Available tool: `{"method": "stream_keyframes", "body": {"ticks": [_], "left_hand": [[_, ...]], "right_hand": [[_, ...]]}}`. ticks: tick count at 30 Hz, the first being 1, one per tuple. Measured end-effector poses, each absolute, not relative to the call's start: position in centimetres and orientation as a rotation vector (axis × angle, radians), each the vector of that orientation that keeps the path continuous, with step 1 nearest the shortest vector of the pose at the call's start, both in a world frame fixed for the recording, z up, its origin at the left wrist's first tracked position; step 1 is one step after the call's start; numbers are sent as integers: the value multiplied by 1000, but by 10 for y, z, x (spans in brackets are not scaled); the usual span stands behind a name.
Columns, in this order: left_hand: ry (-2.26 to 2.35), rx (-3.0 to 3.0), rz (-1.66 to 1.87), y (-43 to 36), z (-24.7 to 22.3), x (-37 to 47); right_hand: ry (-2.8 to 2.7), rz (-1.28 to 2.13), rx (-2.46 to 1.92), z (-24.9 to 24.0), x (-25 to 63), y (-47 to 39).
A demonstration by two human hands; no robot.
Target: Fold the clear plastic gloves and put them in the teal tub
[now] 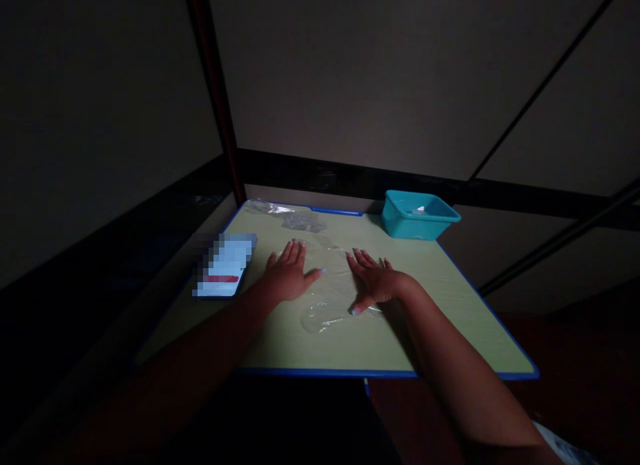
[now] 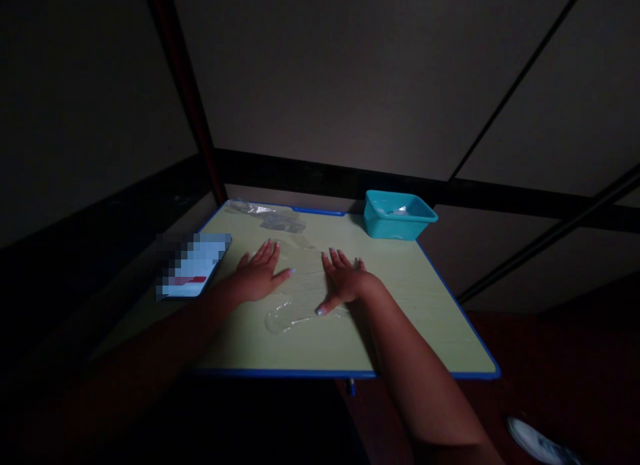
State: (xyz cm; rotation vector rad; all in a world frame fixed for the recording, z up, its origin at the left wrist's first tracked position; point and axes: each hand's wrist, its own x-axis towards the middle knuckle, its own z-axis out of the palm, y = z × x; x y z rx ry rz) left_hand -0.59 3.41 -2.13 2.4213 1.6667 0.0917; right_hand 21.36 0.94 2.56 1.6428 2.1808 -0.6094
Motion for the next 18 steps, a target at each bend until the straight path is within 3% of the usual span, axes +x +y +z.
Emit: {"method": "stream_keyframes", "body": {"ticks": [9,18], "left_hand": [[1964,2343,122,39,-20,-10],[1442,2737,253,31,-18,3]], "right_hand": [[2194,-576,1610,24,217,11],[2378,-531,1682,24,219,13]]}}
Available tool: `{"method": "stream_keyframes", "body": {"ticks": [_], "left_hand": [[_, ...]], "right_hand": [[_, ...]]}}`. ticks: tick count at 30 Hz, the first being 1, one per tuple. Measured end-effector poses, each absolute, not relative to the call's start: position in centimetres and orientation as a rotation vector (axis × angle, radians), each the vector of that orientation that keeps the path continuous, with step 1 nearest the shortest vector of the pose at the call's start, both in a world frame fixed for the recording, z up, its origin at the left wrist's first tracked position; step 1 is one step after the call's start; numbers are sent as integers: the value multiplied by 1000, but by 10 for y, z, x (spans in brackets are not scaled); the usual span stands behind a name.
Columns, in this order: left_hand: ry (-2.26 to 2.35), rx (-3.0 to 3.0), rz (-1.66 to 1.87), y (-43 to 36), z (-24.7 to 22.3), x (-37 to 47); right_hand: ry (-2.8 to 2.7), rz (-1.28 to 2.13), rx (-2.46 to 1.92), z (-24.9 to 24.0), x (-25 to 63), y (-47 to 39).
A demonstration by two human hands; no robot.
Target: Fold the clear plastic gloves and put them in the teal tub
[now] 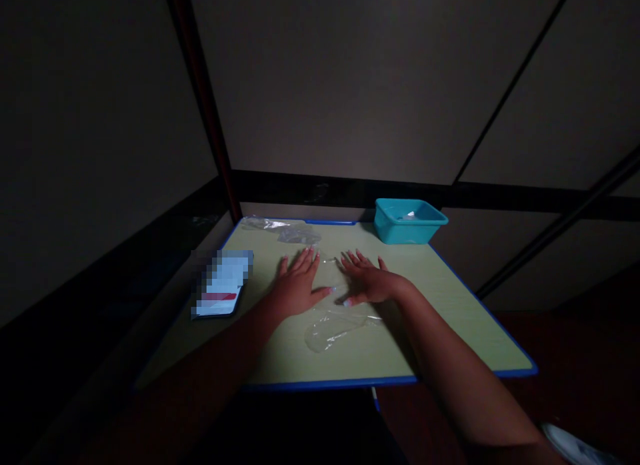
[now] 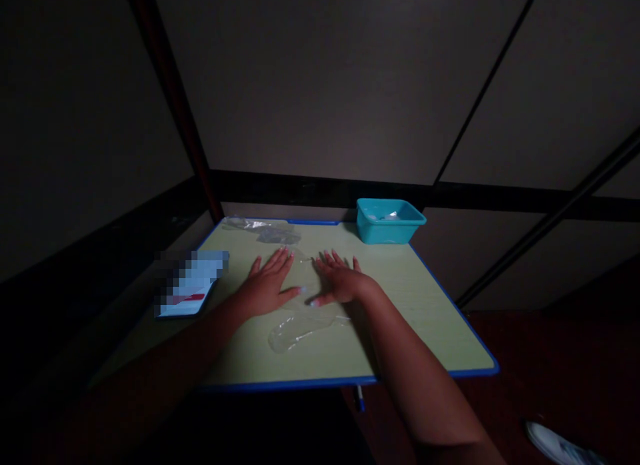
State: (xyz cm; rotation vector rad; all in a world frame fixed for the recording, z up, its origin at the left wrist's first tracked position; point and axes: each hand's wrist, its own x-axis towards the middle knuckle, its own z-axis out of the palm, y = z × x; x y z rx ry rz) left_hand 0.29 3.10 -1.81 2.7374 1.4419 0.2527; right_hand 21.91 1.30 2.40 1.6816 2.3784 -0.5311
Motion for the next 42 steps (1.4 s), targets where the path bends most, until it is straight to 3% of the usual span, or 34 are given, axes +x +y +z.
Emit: {"method": "stream_keyframes", "body": {"ticks": [10,22,28,31,36,42], "left_hand": [[1444,2618,25,29,-20,4],[1506,2553,-27,27,-19,6],[1627,2522,100,28,-16,3],[1396,2679,224,32,-14,5],[875,2814,141,31,-13,17],[1017,2746,61,38,-18,15]], "right_hand": [[2775,-573,1548,-2,184,15],[2426,-287,1967,-9,201,29],[2320,-436,1795,4,198,10],[2326,-500,1732,8,192,5],[2315,-556,1676,11,183,2],[2315,-579,1706,10,184,2]]}}
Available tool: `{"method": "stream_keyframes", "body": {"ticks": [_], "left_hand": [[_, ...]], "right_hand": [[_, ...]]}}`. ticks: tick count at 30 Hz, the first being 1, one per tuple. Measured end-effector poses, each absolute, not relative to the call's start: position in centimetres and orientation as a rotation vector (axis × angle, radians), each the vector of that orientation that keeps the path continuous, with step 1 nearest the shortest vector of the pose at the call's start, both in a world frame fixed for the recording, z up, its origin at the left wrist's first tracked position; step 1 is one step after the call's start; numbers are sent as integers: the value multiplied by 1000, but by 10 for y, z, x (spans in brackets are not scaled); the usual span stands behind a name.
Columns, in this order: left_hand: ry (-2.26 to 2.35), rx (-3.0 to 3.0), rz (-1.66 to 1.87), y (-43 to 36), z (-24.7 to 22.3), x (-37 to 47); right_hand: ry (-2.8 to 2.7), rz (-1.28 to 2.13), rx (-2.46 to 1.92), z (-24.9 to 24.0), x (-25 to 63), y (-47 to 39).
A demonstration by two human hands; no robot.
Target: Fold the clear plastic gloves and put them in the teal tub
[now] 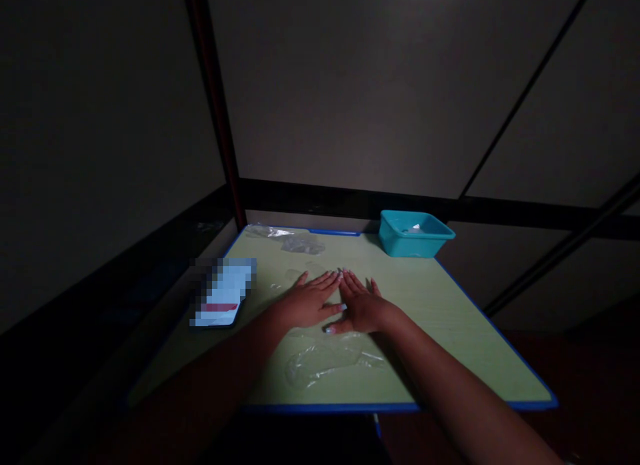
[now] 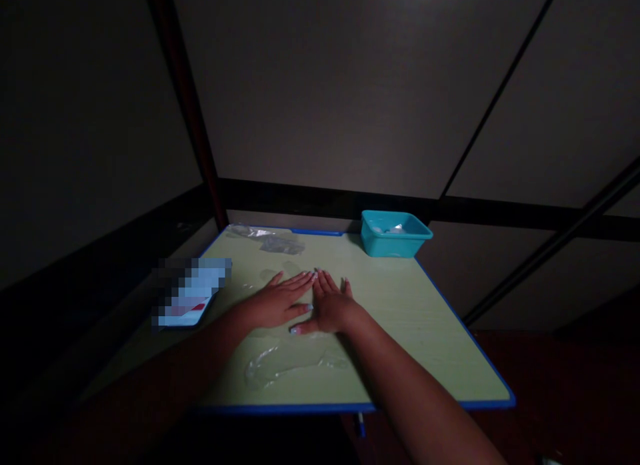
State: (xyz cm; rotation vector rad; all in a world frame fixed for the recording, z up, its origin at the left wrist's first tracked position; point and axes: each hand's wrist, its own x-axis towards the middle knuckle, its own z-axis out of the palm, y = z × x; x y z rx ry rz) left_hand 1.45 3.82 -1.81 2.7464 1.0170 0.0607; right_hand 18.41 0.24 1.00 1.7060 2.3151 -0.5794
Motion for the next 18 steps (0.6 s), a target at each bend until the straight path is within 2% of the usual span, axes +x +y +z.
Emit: {"method": "stream_keyframes", "body": {"ticks": [18], "left_hand": [[1686,2469,67,56,-24,-12]], "right_hand": [[2289,-580,1714,5,205,17]]}}
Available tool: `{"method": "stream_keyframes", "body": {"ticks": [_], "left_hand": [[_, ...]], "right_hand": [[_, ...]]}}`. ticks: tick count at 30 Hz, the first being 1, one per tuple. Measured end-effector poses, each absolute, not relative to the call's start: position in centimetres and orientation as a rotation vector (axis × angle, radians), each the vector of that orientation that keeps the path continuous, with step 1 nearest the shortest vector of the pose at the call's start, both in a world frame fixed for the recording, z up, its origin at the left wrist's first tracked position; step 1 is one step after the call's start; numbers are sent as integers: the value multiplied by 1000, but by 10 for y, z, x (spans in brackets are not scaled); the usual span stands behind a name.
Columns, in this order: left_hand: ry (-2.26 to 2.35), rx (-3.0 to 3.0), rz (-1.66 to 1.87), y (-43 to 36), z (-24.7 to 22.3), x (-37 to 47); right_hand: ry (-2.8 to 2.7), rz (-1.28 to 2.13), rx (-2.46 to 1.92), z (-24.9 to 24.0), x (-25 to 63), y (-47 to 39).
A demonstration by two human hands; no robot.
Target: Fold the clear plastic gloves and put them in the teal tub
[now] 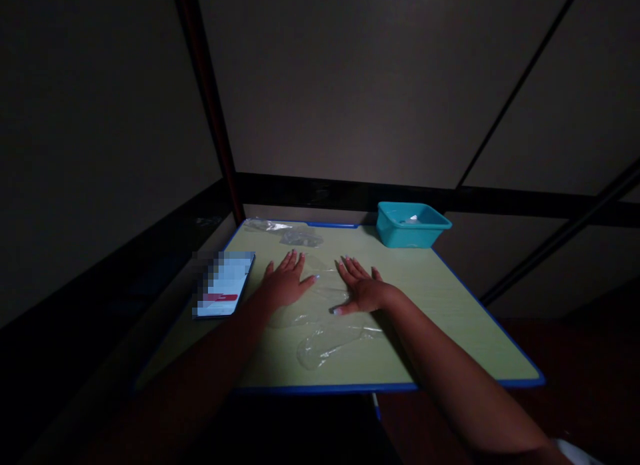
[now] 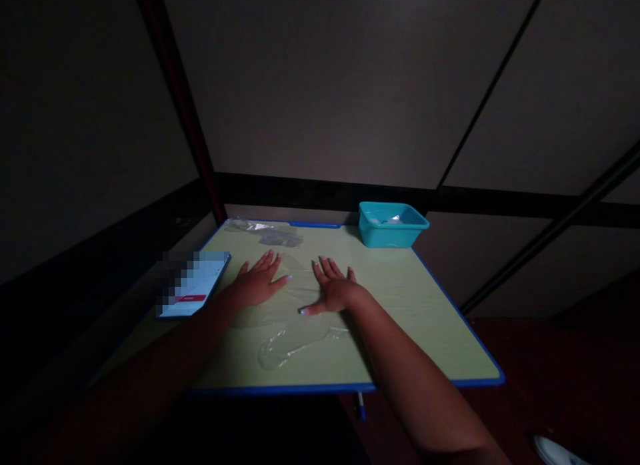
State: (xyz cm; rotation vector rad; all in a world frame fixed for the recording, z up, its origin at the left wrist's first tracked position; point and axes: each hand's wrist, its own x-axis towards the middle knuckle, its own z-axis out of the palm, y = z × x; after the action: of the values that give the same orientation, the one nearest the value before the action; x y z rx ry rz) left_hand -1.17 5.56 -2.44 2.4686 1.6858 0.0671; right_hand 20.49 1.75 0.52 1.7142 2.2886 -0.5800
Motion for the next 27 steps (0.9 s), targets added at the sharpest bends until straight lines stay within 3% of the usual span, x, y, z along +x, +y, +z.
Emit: {"method": "stream_keyframes", "body": {"ticks": [8,17,27], "left_hand": [[1337,2668,39,37,-11,-10],[1175,2608,-74,37,-15,-7],[1238,2620,-177,34,-11,-6]], "right_hand": [[2522,-521,1793,11,202,13],[2867,-614,1379,6,165,-8],[2485,-396,1781,-9,175,6]]}}
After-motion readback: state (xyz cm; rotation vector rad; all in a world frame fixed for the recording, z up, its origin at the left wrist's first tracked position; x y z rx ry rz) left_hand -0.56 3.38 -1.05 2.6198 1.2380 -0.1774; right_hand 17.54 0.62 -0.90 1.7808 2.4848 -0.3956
